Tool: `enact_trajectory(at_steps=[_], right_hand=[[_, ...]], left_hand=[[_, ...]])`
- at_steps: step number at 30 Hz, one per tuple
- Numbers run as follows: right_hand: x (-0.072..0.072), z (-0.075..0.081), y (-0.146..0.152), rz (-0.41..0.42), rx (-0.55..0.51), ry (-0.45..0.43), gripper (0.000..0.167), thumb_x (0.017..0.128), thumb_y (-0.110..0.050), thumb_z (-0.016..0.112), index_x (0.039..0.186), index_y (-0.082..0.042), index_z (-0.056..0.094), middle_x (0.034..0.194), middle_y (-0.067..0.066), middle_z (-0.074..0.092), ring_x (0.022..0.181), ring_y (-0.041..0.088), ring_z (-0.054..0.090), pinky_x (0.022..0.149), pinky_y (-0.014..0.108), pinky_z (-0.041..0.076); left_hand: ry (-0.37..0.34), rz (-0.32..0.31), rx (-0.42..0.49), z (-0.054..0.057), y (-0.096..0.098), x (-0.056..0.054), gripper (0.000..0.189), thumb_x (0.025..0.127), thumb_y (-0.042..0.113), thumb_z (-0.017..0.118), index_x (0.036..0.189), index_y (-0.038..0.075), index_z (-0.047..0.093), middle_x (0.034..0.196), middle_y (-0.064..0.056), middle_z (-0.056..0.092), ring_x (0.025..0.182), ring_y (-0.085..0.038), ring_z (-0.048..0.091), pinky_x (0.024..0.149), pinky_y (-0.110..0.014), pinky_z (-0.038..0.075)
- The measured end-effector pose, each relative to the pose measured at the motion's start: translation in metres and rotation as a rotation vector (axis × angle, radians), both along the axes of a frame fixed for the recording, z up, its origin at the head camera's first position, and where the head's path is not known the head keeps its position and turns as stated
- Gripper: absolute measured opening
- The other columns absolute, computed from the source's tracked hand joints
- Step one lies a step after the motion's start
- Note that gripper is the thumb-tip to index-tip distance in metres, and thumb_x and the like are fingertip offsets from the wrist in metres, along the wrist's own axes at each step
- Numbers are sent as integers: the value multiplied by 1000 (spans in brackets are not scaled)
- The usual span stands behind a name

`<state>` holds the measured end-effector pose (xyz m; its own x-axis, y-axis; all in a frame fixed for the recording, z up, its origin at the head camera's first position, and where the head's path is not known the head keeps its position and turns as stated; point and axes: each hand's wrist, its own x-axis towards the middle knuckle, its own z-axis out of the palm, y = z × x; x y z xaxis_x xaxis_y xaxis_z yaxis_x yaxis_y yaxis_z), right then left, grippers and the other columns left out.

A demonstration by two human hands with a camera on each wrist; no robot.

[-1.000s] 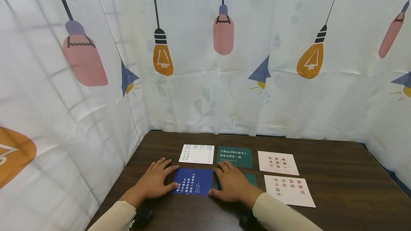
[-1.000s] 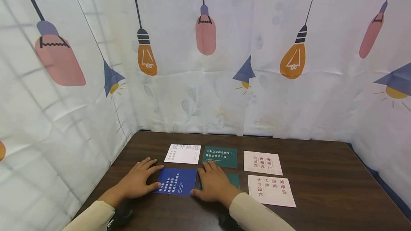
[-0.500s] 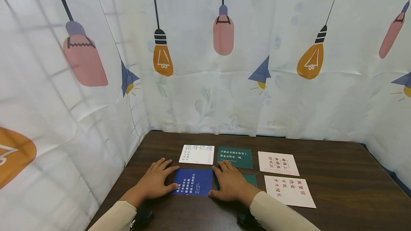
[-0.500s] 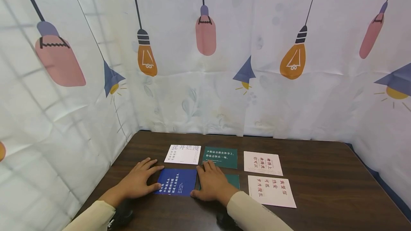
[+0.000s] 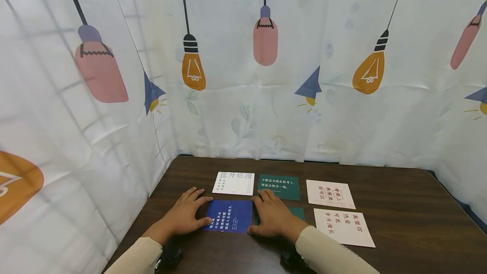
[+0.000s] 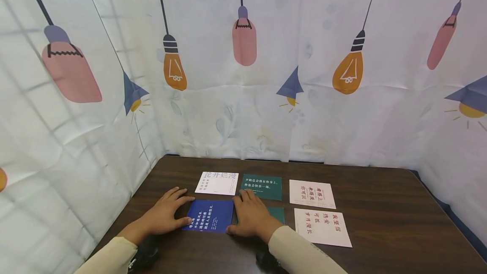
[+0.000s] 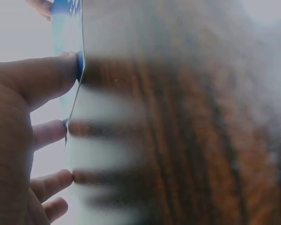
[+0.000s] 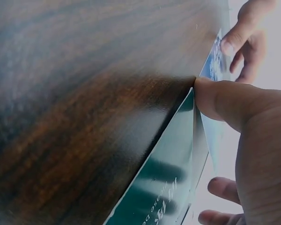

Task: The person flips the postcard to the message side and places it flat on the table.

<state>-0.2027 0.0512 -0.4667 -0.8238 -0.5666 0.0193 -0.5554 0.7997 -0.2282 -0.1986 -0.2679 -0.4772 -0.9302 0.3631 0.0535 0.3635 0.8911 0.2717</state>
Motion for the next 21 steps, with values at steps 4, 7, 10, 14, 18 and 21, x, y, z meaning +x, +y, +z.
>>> enact_trajectory(at_steps=[4, 7, 10, 14, 18, 21], right_hand=[[1, 1, 0, 3, -20, 23, 91, 80, -63, 77, 146, -7, 50, 152, 16, 45, 143, 36, 36, 114, 52, 34], [2, -1, -1, 0, -34, 42, 92, 78, -63, 80, 145, -6, 51, 150, 15, 48, 142, 34, 38, 114, 50, 33], [3, -3, -1, -6, -56, 67, 94, 76, -61, 83, 144, -5, 52, 145, 13, 52, 138, 32, 42, 114, 49, 34], [5, -4, -2, -19, -87, 96, 93, 74, -59, 86, 142, -4, 53, 138, 10, 57, 134, 31, 46, 113, 48, 36], [8, -5, -2, -36, -114, 106, 92, 73, -57, 88, 141, -5, 53, 135, 10, 59, 131, 30, 48, 111, 48, 39], [9, -6, -2, -45, -135, 116, 90, 73, -55, 89, 140, -5, 54, 132, 10, 61, 127, 28, 50, 110, 48, 40]], left_hand=[[7, -6, 35, 1, 0, -1, 66, 84, 56, 77, 137, 20, 63, 152, -19, 46, 146, -47, 28, 111, -69, 25], [36, -20, 67, 1, 1, -2, 66, 81, 52, 82, 133, 17, 63, 150, -19, 48, 143, -47, 32, 109, -69, 28], [74, -34, 99, 0, 1, -3, 65, 77, 47, 87, 129, 15, 63, 144, -16, 53, 139, -44, 38, 108, -65, 32], [90, -6, 140, 1, 3, -3, 67, 72, 43, 92, 126, 16, 63, 130, -5, 62, 127, -33, 48, 105, -58, 38], [60, 52, 170, 3, 5, -3, 69, 68, 42, 95, 124, 19, 63, 114, 1, 62, 109, -24, 55, 95, -52, 46], [33, 57, 196, 4, 6, -4, 69, 67, 40, 96, 123, 19, 61, 103, 7, 60, 97, -17, 54, 87, -47, 47]])
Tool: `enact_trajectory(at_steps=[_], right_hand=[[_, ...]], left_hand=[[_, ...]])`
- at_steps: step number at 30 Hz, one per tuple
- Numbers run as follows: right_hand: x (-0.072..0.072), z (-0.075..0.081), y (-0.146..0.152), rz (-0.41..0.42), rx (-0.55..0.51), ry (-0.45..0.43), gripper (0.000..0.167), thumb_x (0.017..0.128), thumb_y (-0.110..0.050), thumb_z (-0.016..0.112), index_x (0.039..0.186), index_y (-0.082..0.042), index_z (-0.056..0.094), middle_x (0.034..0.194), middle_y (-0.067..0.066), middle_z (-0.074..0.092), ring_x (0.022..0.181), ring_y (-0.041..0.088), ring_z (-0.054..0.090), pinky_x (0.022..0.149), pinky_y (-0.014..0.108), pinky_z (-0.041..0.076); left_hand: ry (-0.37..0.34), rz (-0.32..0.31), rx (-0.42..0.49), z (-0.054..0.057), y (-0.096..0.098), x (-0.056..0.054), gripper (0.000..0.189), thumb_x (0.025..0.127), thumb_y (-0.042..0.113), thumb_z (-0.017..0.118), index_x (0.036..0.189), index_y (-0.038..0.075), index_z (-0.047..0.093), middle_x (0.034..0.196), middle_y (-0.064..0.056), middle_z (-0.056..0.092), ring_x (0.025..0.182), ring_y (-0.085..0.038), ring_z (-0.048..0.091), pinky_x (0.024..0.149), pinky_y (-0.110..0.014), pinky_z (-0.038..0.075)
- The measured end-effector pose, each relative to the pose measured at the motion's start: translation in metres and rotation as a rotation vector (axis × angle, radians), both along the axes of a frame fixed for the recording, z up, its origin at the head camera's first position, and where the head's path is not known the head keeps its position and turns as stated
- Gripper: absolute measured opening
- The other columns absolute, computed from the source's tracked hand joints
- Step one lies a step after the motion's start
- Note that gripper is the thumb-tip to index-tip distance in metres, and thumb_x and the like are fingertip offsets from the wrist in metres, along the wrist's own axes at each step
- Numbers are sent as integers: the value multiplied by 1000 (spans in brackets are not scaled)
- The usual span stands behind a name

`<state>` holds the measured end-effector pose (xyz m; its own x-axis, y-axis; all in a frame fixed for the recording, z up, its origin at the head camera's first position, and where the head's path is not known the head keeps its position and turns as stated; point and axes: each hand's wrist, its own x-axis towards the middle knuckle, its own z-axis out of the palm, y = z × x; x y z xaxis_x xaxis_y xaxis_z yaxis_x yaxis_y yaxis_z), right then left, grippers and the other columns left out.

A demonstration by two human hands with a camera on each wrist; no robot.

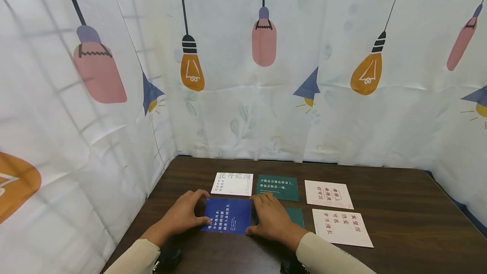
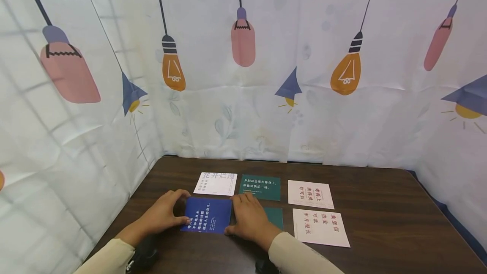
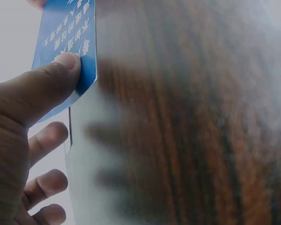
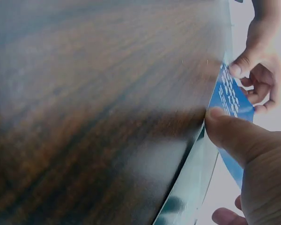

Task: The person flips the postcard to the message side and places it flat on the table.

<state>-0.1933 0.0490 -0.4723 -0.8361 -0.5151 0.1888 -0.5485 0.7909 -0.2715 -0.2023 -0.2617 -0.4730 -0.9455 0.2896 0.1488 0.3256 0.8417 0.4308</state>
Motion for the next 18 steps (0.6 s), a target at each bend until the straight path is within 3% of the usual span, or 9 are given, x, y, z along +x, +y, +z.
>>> enact_trajectory(at_steps=[3, 8, 14, 18], right_hand=[[1, -1, -1, -9, -19, 14, 85, 74, -53, 89, 137, -5, 56, 129, 9, 62, 125, 28, 51, 110, 47, 40], [1, -1, -2, -33, -74, 11, 77, 76, -47, 89, 134, -7, 58, 120, 5, 66, 118, 25, 54, 107, 46, 42], [3, 0, -4, -36, -244, -89, 57, 83, -25, 86, 128, -10, 55, 89, -13, 59, 86, 9, 55, 78, 34, 51], [3, 0, -5, -23, -329, -162, 50, 87, -16, 82, 127, -11, 52, 85, -17, 56, 74, 3, 53, 69, 29, 48]], left_hand=[[-47, -31, 41, 2, -1, 0, 69, 70, 37, 95, 125, 18, 57, 93, 13, 64, 89, -11, 57, 84, -45, 48], [-122, -56, 98, 5, -4, 1, 62, 80, 29, 90, 128, 18, 53, 86, 14, 70, 77, -5, 63, 78, -41, 51], [-135, -96, 144, 5, -7, 2, 51, 89, 17, 82, 129, 16, 51, 85, 17, 72, 73, -2, 63, 75, -35, 51], [-148, -114, 174, 8, -8, 3, 49, 90, 15, 80, 128, 14, 49, 83, 17, 72, 73, -3, 63, 74, -33, 49]])
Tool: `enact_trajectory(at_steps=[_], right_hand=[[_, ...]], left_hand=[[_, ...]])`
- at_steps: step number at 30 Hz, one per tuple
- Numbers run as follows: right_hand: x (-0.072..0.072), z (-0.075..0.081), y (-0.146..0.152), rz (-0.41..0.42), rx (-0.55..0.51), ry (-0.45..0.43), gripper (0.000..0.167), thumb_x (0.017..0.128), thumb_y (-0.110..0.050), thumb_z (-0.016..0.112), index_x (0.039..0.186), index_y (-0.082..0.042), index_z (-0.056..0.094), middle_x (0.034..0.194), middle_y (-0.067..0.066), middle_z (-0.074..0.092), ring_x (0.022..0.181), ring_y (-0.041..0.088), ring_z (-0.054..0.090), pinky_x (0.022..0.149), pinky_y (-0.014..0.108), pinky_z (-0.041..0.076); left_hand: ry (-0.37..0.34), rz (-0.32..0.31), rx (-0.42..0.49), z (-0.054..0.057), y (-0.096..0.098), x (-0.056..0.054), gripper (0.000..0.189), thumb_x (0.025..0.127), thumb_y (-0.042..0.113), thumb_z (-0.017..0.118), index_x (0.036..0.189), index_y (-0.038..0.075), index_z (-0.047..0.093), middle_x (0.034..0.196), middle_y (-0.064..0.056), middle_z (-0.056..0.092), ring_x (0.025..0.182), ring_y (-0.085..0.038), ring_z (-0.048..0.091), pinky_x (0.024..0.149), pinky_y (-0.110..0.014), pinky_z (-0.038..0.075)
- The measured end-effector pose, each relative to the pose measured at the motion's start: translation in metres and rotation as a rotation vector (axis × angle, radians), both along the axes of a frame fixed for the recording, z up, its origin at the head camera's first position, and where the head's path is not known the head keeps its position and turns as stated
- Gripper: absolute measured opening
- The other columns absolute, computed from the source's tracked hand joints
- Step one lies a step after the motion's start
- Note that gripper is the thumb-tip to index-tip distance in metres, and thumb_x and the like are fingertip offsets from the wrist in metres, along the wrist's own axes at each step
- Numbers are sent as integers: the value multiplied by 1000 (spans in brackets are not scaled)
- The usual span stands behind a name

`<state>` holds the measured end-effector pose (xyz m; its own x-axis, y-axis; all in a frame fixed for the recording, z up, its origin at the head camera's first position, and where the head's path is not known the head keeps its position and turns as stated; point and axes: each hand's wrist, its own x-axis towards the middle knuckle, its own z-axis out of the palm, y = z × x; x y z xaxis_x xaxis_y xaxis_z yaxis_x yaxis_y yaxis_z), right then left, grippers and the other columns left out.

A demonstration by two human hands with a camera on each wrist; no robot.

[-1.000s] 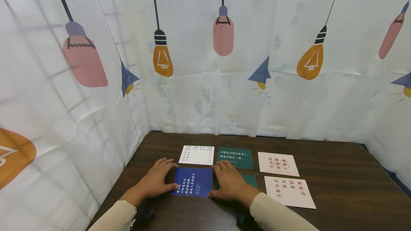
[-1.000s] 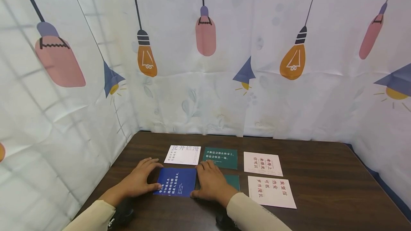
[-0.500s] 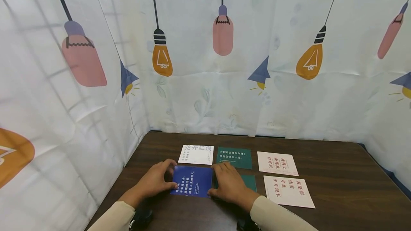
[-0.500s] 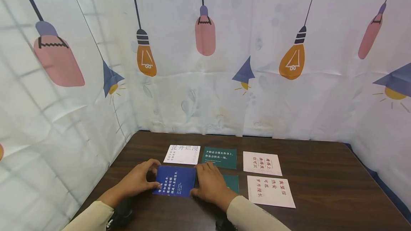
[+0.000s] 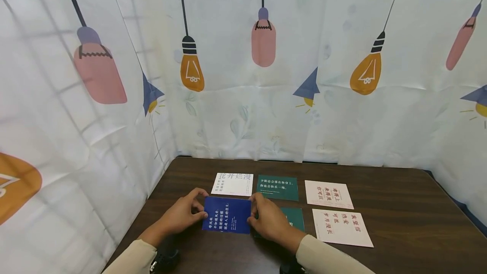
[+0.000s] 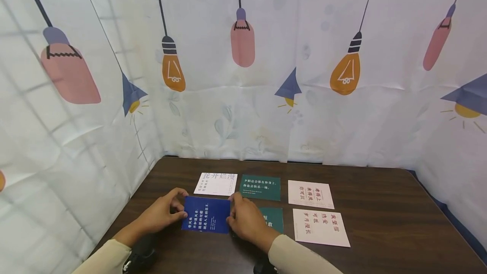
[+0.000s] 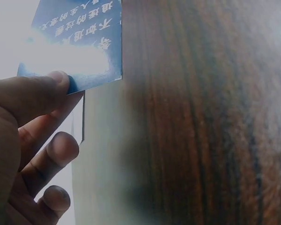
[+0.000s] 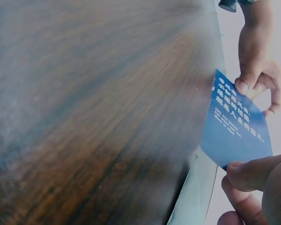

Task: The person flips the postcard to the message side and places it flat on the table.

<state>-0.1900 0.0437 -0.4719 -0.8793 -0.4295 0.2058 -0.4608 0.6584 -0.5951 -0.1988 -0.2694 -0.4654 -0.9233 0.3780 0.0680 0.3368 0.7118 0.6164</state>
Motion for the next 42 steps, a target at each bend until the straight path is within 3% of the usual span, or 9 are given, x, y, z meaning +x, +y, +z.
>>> enact_trajectory(at_steps=[9, 13, 16, 21, 25, 30, 35, 37, 42], right_hand=[[1, 1, 1, -2, 11, -25, 41, 92, -19, 78, 124, -10, 56, 88, -14, 56, 78, 5, 53, 72, 31, 49], [2, 2, 3, 21, 0, -4, 24, 93, -18, 77, 109, -14, 59, 90, -12, 60, 80, 6, 52, 70, 31, 48], [3, 2, 5, 40, -15, 12, 15, 95, -17, 75, 102, -17, 61, 91, -11, 62, 81, 5, 52, 68, 29, 47], [3, 3, 7, 45, -36, 35, 9, 98, -17, 71, 106, -14, 68, 89, -13, 61, 77, 4, 49, 67, 28, 46], [3, 4, 7, 37, -49, 46, 6, 100, -19, 69, 104, -15, 70, 88, -15, 61, 76, 4, 48, 66, 28, 45], [2, 3, 8, 36, -52, 57, 4, 100, -20, 68, 103, -19, 70, 95, -14, 64, 85, 6, 53, 71, 31, 48], [2, 3, 9, 45, -43, 69, 7, 101, -20, 68, 107, -21, 71, 101, -12, 66, 92, 7, 58, 75, 33, 51], [2, 4, 9, 51, -43, 66, 9, 101, -20, 67, 109, -21, 71, 100, -12, 67, 91, 7, 58, 73, 33, 51], [3, 6, 10, 62, -37, 50, 10, 101, -22, 67, 111, -21, 70, 93, -16, 66, 84, 4, 56, 69, 32, 50]], left_hand=[[-31, 25, 39, 2, 0, 2, 48, 90, 15, 80, 126, 14, 48, 81, 16, 71, 74, -7, 63, 75, -34, 48], [-15, 46, 45, 1, -2, 2, 44, 90, 18, 81, 122, 13, 52, 81, 17, 70, 77, -7, 63, 78, -35, 47], [2, 42, 48, 1, -3, 2, 29, 91, 20, 80, 109, 14, 58, 82, 17, 69, 78, -6, 61, 76, -33, 46], [46, 22, 41, -1, -6, 2, 16, 93, 20, 78, 90, 19, 63, 82, 17, 67, 77, -5, 60, 71, -30, 45], [63, 21, 45, -1, -8, 2, 10, 93, 20, 78, 91, 21, 68, 85, 16, 66, 79, -4, 61, 72, -30, 48], [59, 27, 55, 0, -8, 2, 7, 92, 21, 78, 95, 21, 72, 94, 10, 65, 87, -8, 63, 75, -32, 51], [100, 23, 38, 1, -9, 3, 11, 92, 23, 79, 99, 24, 71, 101, 10, 63, 94, -11, 60, 80, -35, 51], [109, 3, 51, 1, -9, 3, 11, 93, 22, 78, 100, 26, 70, 99, 10, 61, 93, -11, 58, 80, -35, 50], [50, -43, 102, 4, -9, 3, 7, 99, 26, 70, 102, 27, 64, 92, 9, 60, 79, -9, 55, 68, -31, 46]])
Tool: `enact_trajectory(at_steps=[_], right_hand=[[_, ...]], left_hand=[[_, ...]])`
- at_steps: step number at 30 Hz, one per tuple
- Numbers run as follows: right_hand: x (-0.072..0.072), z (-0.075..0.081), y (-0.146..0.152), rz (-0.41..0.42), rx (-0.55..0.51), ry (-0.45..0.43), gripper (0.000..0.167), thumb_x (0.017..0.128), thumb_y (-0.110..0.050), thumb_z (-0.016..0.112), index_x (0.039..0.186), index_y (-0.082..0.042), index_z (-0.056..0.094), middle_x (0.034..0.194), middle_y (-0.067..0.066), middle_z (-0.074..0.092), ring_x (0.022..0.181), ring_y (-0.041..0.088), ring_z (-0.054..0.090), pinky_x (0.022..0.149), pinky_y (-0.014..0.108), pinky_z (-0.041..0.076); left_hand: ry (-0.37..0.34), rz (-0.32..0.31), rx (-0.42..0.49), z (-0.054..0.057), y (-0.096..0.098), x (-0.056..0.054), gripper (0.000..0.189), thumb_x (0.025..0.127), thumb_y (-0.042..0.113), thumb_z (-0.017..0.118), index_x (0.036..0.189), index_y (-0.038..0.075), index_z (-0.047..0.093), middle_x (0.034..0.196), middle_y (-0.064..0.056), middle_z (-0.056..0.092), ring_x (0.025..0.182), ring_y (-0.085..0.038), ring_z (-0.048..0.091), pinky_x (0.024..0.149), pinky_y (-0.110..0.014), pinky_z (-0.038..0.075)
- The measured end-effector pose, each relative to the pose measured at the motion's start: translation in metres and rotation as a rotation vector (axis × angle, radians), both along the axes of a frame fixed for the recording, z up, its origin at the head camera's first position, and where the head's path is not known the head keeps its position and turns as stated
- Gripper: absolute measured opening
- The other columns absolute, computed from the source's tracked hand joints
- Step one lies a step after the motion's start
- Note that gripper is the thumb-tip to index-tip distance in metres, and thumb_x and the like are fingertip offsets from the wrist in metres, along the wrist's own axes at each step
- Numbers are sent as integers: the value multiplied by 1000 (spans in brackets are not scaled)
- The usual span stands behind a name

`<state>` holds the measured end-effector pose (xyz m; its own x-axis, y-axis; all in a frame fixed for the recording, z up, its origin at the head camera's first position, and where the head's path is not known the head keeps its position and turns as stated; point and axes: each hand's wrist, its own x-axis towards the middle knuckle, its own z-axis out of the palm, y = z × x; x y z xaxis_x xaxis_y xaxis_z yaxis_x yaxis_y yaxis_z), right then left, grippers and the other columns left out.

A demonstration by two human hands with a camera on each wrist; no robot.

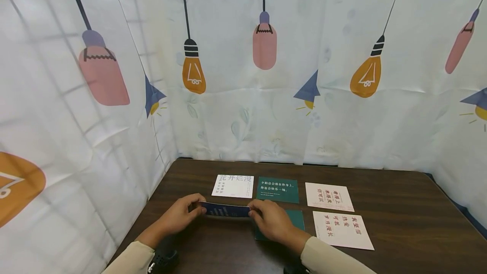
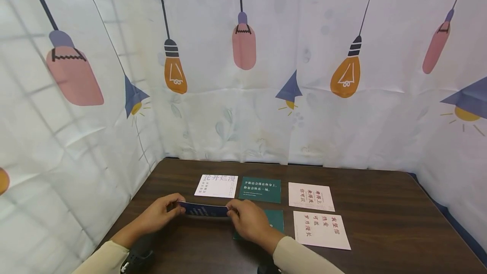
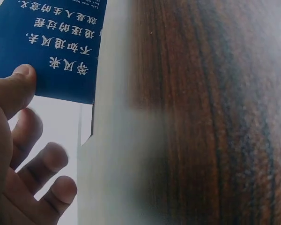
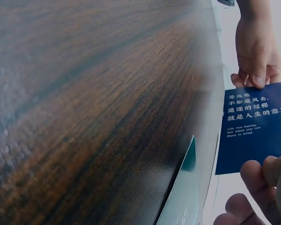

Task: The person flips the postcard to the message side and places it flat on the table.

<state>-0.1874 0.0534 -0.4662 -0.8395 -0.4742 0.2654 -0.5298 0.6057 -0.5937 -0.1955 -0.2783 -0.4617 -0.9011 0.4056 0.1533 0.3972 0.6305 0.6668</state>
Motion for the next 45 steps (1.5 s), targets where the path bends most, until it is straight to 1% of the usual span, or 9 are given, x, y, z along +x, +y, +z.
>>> enact_trajectory(at_steps=[3, 7, 13, 16, 19, 24, 30, 36, 45], right_hand=[[0, 0, 0, -2, 1, -1, 11, 101, -22, 67, 111, -22, 71, 94, -16, 67, 85, 4, 57, 70, 32, 50], [1, 0, 0, -12, 7, 9, 10, 101, -23, 67, 110, -25, 72, 99, -14, 70, 90, 6, 61, 73, 34, 52], [1, 0, 1, -14, 8, -13, 10, 99, -22, 70, 104, -29, 75, 101, -15, 69, 93, 6, 61, 74, 33, 52], [2, 0, 1, -12, 18, -27, 14, 98, -18, 72, 104, -28, 76, 101, -17, 68, 95, 6, 61, 75, 33, 53], [2, 0, 2, -8, 24, -28, 13, 97, -17, 73, 104, -27, 77, 101, -17, 68, 94, 6, 60, 76, 32, 53], [2, 0, 2, 0, 20, -20, 12, 95, -16, 75, 102, -25, 79, 97, -17, 68, 91, 4, 58, 74, 31, 53], [2, 0, 1, -2, 31, -23, 13, 93, -14, 77, 100, -24, 81, 95, -17, 64, 93, 5, 56, 75, 31, 52], [3, 1, 0, 1, 33, -44, 14, 92, -13, 77, 101, -24, 82, 93, -15, 62, 91, 6, 54, 70, 28, 50], [4, -2, -3, -3, 60, -61, 14, 94, -14, 75, 103, -22, 82, 96, -15, 59, 94, 6, 53, 72, 28, 51]], left_hand=[[-21, 0, -4, 1, 0, 1, 6, 100, 30, 68, 103, 27, 63, 91, 8, 60, 72, -8, 52, 62, -30, 44], [0, 7, -17, 1, 1, 1, 6, 100, 26, 69, 101, 28, 63, 91, 9, 61, 71, -8, 51, 62, -29, 44], [46, 8, -7, -2, -1, -1, 12, 96, 17, 74, 94, 26, 67, 94, 12, 62, 85, -8, 57, 76, -33, 49], [51, 11, -14, -3, -3, -1, 21, 93, 5, 74, 94, 25, 69, 97, 13, 64, 91, -9, 59, 82, -38, 51], [43, 20, -39, -3, -4, -1, 28, 91, -1, 72, 94, 26, 71, 99, 14, 64, 95, -9, 60, 86, -41, 51], [38, 33, -63, -3, -6, 0, 23, 91, 4, 75, 93, 27, 74, 98, 15, 64, 98, -11, 61, 89, -43, 51], [32, 32, -58, -4, -8, 0, 20, 90, 7, 77, 94, 27, 77, 98, 15, 64, 98, -12, 61, 86, -38, 51], [29, 31, -62, -5, -9, 1, 18, 90, 9, 78, 96, 26, 78, 99, 14, 64, 96, -12, 60, 82, -34, 51], [34, 37, -85, -7, -10, 0, 18, 90, 11, 79, 99, 27, 78, 101, 16, 65, 100, -15, 61, 85, -37, 51]])
